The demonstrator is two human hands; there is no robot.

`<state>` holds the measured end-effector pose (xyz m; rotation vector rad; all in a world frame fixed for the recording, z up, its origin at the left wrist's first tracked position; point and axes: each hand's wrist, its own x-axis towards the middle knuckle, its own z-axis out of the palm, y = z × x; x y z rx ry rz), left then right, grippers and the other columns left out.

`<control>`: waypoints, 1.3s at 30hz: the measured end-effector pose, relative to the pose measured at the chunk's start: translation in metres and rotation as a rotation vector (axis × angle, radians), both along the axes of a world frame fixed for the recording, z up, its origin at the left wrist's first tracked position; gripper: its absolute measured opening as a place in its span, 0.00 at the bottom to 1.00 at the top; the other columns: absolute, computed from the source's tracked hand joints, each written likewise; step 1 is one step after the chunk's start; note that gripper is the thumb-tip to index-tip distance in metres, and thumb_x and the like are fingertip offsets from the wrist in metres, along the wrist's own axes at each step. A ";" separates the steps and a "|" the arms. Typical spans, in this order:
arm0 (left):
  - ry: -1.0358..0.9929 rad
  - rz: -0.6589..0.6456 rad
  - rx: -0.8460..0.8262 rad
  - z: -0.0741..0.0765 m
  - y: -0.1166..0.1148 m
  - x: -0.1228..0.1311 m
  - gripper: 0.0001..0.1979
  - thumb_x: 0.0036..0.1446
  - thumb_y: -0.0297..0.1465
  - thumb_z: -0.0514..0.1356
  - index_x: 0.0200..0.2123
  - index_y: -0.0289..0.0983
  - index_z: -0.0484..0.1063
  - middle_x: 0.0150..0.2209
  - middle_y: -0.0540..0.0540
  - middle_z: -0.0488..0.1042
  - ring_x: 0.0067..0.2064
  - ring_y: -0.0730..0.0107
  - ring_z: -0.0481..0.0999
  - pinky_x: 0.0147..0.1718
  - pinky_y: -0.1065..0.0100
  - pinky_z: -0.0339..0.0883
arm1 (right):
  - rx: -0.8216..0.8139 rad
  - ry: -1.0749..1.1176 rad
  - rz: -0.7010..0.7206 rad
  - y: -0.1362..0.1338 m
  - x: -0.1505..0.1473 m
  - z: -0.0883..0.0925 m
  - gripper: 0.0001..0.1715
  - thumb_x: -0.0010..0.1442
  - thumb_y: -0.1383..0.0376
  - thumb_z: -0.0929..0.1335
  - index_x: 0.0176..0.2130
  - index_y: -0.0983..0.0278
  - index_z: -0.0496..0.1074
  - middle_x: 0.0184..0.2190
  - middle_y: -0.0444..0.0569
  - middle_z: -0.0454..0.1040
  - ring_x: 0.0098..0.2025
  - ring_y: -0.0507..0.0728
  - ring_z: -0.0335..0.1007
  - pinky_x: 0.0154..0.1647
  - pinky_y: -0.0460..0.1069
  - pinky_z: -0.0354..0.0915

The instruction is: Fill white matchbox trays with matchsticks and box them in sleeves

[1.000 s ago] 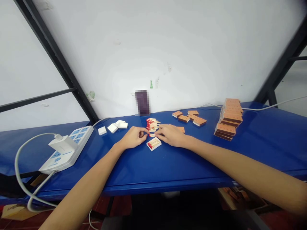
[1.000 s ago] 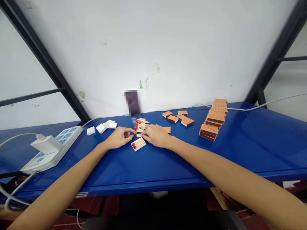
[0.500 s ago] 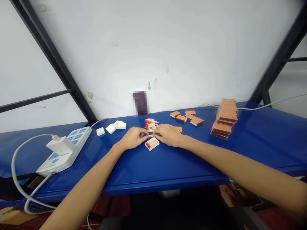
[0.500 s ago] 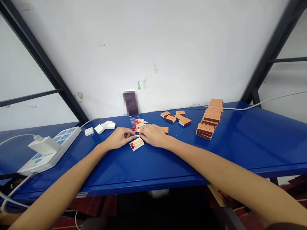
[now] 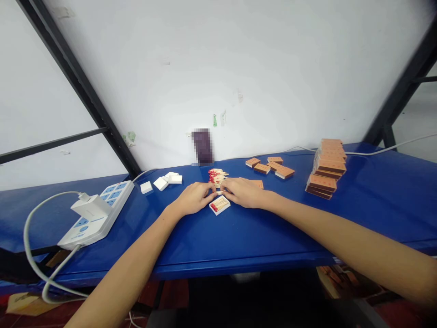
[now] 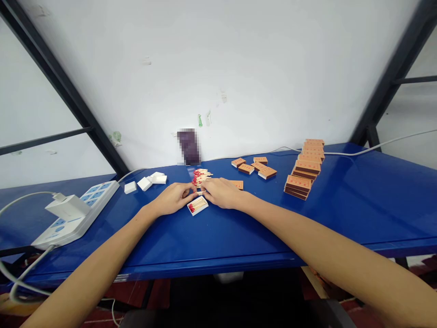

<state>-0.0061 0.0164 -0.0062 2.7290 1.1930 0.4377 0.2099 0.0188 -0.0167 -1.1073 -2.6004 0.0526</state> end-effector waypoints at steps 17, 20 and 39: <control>0.050 -0.070 0.057 -0.007 0.004 -0.001 0.13 0.69 0.38 0.47 0.39 0.37 0.66 0.39 0.44 0.70 0.38 0.64 0.69 0.38 0.64 0.63 | -0.088 -0.007 0.024 -0.001 0.002 0.001 0.10 0.69 0.61 0.59 0.39 0.64 0.65 0.40 0.53 0.75 0.38 0.57 0.69 0.36 0.49 0.57; 0.040 -0.083 0.062 -0.006 0.003 0.000 0.13 0.69 0.37 0.47 0.39 0.37 0.66 0.38 0.44 0.70 0.37 0.65 0.69 0.37 0.65 0.62 | -0.101 -0.029 0.027 -0.001 0.002 0.003 0.11 0.70 0.60 0.59 0.39 0.63 0.65 0.40 0.54 0.74 0.37 0.57 0.70 0.36 0.49 0.57; -0.023 -0.103 0.026 0.017 -0.027 0.004 0.06 0.56 0.31 0.58 0.28 0.36 0.71 0.23 0.51 0.65 0.25 0.74 0.62 0.27 0.70 0.53 | -0.240 0.043 0.217 -0.026 0.012 0.021 0.12 0.70 0.61 0.58 0.40 0.63 0.66 0.25 0.43 0.69 0.26 0.52 0.60 0.32 0.48 0.52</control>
